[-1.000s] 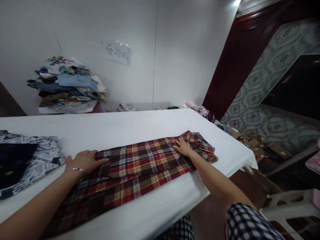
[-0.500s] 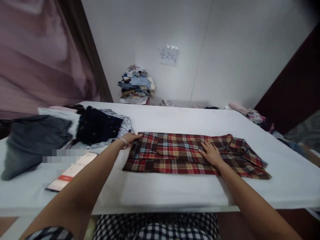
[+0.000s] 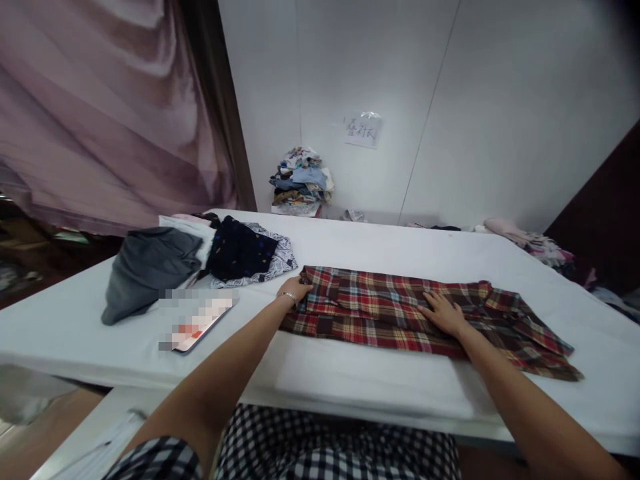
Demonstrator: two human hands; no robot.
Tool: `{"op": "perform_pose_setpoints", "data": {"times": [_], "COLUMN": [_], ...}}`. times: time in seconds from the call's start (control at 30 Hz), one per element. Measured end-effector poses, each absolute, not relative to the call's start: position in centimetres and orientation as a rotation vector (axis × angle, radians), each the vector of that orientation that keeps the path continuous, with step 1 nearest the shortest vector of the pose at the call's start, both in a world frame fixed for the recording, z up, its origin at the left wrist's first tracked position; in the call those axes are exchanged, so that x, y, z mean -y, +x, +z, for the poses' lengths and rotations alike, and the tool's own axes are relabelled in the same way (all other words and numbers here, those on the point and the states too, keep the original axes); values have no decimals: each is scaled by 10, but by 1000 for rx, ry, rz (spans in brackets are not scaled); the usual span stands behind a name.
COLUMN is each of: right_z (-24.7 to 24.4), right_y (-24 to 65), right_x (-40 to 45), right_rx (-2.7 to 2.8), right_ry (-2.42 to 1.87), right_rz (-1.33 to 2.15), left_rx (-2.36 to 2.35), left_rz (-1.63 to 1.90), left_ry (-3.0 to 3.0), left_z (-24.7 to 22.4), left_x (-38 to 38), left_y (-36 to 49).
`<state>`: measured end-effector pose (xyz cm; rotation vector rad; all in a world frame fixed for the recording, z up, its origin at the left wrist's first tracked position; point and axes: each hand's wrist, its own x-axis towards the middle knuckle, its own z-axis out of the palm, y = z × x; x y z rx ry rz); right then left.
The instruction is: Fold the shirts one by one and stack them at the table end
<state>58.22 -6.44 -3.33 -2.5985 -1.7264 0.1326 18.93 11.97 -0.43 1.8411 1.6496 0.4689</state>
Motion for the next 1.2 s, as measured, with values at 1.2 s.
{"op": "perform_pose_setpoints", "data": {"times": [1.2], "right_z": [-36], "right_y": [511], "right_x": [30], "right_rx": [793], "right_ry": [-1299], "right_rz": [464], "left_rx": [-1162], "left_rz": [583], "left_ry": [2294], "left_z": [4], "left_x": [-53], "left_y": [321]}}
